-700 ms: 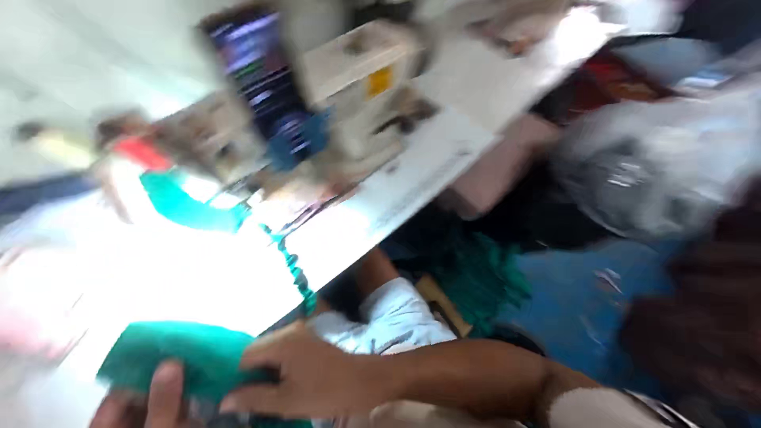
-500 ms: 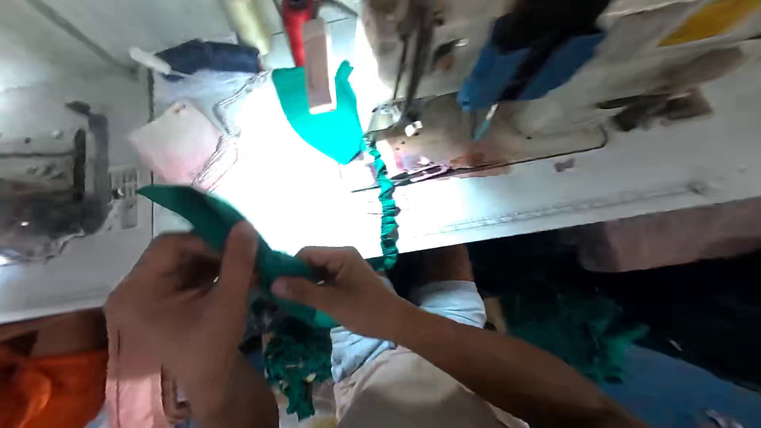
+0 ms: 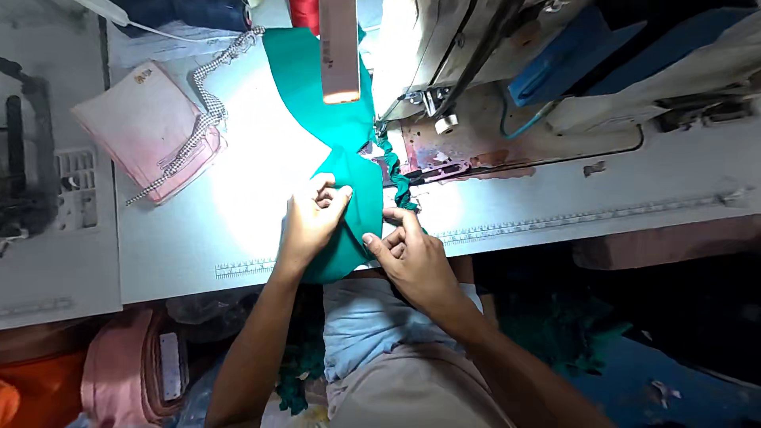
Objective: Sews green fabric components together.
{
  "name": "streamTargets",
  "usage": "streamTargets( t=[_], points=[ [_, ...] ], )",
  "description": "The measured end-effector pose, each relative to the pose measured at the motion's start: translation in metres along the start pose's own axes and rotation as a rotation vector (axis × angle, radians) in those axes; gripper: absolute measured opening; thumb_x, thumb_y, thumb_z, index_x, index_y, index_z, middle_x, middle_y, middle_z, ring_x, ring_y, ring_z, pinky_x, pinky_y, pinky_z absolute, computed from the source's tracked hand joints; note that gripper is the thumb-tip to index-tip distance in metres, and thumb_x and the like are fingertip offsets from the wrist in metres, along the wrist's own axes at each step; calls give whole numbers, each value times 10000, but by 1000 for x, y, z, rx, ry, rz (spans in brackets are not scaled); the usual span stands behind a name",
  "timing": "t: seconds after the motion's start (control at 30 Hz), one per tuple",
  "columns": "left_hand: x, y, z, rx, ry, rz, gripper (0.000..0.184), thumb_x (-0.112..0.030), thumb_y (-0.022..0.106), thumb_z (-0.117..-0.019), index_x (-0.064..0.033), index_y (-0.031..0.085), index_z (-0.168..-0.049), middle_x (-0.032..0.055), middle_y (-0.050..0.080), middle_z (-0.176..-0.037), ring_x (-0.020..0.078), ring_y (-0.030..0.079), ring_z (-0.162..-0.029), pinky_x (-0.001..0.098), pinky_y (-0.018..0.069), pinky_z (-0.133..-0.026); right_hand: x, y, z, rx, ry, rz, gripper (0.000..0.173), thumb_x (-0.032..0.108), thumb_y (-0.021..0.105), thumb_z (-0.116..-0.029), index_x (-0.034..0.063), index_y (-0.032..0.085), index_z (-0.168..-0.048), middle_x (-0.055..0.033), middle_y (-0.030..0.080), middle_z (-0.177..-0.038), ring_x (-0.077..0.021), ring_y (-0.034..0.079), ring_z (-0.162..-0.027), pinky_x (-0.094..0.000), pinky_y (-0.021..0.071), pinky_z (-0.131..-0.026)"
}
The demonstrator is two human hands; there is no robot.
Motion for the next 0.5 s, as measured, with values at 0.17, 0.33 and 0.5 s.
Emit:
streamTargets(
  t=[0.17,0.33,0.5],
  points=[
    [-6,-2,9,-215,246,-651,502,-202,695,-934,-94,564,-1407,60,650,-945,169,615,-790,313,523,-682,1,-11,1,-121,-147,262,322,309,662,-954,48,659,-1143,-9,616,-700,-140,575,-561,-324,505,-525],
    [-7,12,2,62,448,-939,525,-199,563,-971,-240,558,-1494,64,366,-1653,414,331,-1490,699,241,-1142,-2,-28,-40,-203,-213,459,505,348,664,-960,21,604,-1341,-229,626,-1195,-410,630,-1069,-529,546,-805],
    [-7,41,-7,186,385,-973,493,-254,475,-999,-196,567,-1479,23,502,-1567,341,387,-1487,688,286,-1143,-7,-38,-71,-40,-270,530,399,213,598,-1029,36,583,-1386,-221,617,-1181,-417,618,-1062,-531,541,-816]
  ],
)
Point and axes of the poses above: each hand's wrist, its own z-axis away from the middle knuckle, its own y-axis out of the palm, x = y × z, the point moved 4 cm from there along -z, towards the middle knuckle
